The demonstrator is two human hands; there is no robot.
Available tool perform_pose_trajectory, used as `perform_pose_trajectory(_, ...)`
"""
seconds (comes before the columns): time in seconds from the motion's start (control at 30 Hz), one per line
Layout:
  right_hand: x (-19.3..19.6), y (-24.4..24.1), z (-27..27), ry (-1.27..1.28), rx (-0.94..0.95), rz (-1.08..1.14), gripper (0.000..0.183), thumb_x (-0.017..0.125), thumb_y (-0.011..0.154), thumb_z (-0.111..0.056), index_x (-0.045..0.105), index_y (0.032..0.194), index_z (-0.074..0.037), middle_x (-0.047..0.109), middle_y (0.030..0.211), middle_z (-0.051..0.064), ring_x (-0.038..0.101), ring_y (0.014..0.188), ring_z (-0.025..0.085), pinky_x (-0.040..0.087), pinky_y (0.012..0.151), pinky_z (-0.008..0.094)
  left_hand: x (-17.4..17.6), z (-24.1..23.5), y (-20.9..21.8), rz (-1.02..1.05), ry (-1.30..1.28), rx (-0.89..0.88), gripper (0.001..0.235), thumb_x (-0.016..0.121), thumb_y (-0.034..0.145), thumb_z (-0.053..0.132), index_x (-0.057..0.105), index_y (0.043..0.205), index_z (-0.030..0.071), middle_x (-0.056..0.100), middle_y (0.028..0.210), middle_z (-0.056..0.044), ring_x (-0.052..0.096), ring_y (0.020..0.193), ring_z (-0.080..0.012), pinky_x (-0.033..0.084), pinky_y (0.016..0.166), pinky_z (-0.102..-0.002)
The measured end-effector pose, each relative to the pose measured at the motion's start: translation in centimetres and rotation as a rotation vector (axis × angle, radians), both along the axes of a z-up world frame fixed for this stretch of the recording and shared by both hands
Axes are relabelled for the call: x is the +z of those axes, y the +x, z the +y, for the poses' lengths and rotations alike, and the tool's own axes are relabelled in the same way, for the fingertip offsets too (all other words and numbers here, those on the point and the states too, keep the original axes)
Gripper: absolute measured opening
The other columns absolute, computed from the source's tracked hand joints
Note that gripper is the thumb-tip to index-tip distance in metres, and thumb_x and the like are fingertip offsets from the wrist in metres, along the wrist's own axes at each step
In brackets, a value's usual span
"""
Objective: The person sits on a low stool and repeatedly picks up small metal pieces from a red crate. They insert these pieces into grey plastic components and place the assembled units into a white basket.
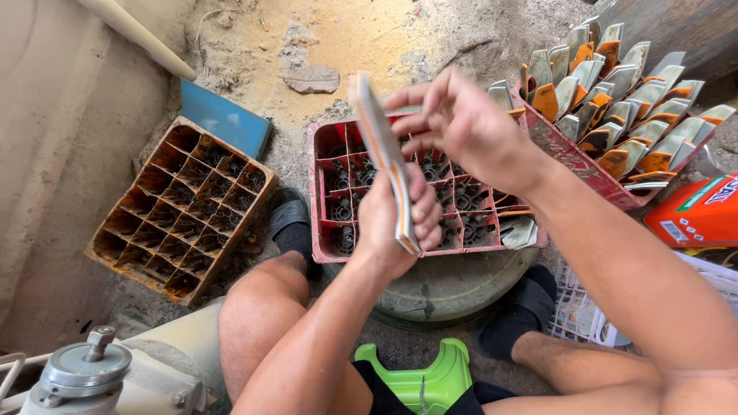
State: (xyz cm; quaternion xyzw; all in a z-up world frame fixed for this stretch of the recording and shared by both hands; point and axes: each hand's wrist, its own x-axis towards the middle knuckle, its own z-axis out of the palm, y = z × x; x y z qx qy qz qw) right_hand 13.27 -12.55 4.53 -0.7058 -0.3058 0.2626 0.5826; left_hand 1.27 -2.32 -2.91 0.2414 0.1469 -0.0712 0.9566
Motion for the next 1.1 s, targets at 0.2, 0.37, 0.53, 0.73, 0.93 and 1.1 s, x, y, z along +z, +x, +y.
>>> perform_pose_trajectory(0.2, 2.9, -2.3, -5.7, -0.201, 0.075, -0.181, 0.031, 0.081, 0.083, -0.009, 0.071, 0.112, -0.006, 0.077, 0.093, 0.005, 0.074, 0.088, 0.016, 0.061, 0.08, 0.028, 2.3, -1.0, -1.2, -0.162, 0.755, -0.148, 0.057, 0.036, 0.11, 0.052, 0.059, 0.118, 0.0, 0.065, 0.098, -0.011, 0.067, 0.087, -0.022, 0.061, 0.071, -0.039)
perform_pose_trajectory(0.37, 2.3, 0.3, -19.9, -0.646, -0.117, -0.353, 0.047, 0.077, 0.081, -0.015, 0.062, 0.125, -0.008, 0.079, 0.104, 0.009, 0.077, 0.093, 0.015, 0.061, 0.082, 0.031, 5.5, -1.0, -3.0, -0.124, 1.404, -0.465, 0.047, 0.061, 0.097, 0.03, 0.06, 0.135, 0.001, 0.075, 0.118, -0.018, 0.077, 0.106, -0.0253, 0.061, 0.086, -0.036)
perform_pose_trajectory(0.53, -8.5, -1.1, -42.6, -0.784, -0.465, -0.187, 0.06, 0.082, 0.075, -0.003, 0.065, 0.133, -0.002, 0.075, 0.117, 0.016, 0.074, 0.094, 0.026, 0.06, 0.082, 0.042, 7.8, -1.0, -2.8, -0.073, 1.637, -0.681, 0.04, 0.065, 0.093, 0.032, 0.071, 0.124, 0.006, 0.079, 0.105, -0.016, 0.079, 0.1, -0.0269, 0.061, 0.08, -0.04)
perform_pose_trajectory(0.73, -25.1, -7.6, -62.4, -0.897, -0.791, 0.219, 0.06, 0.086, 0.072, 0.003, 0.068, 0.128, 0.002, 0.075, 0.106, 0.024, 0.075, 0.086, 0.033, 0.062, 0.078, 0.05, 6.2, -1.6, -1.2, 0.022, 1.904, -0.812, 0.044, 0.067, 0.092, 0.037, 0.07, 0.125, 0.008, 0.076, 0.107, -0.017, 0.075, 0.094, -0.0352, 0.058, 0.08, -0.044)
perform_pose_trajectory(0.93, -31.9, -10.5, -63.7, -1.27, -0.952, 0.068, 0.056, 0.094, 0.077, -0.019, 0.075, 0.129, -0.005, 0.076, 0.113, 0.018, 0.074, 0.089, 0.03, 0.06, 0.08, 0.046, 4.7, -1.9, -0.1, 0.123, 1.939, -0.929, 0.045, 0.064, 0.092, 0.037, 0.069, 0.129, 0.011, 0.078, 0.101, -0.017, 0.076, 0.095, -0.0332, 0.059, 0.08, -0.044)
perform_pose_trajectory(1.1, -34.2, -10.9, -62.2, -1.342, -1.07, 0.051, 0.058, 0.092, 0.08, -0.024, 0.072, 0.133, -0.008, 0.075, 0.123, 0.012, 0.073, 0.098, 0.031, 0.058, 0.082, 0.046, 3.8, -1.8, 0.4, 0.285, 1.945, -0.969, 0.047, 0.066, 0.095, 0.041, 0.068, 0.131, 0.013, 0.079, 0.096, -0.017, 0.078, 0.094, -0.0321, 0.061, 0.08, -0.043)
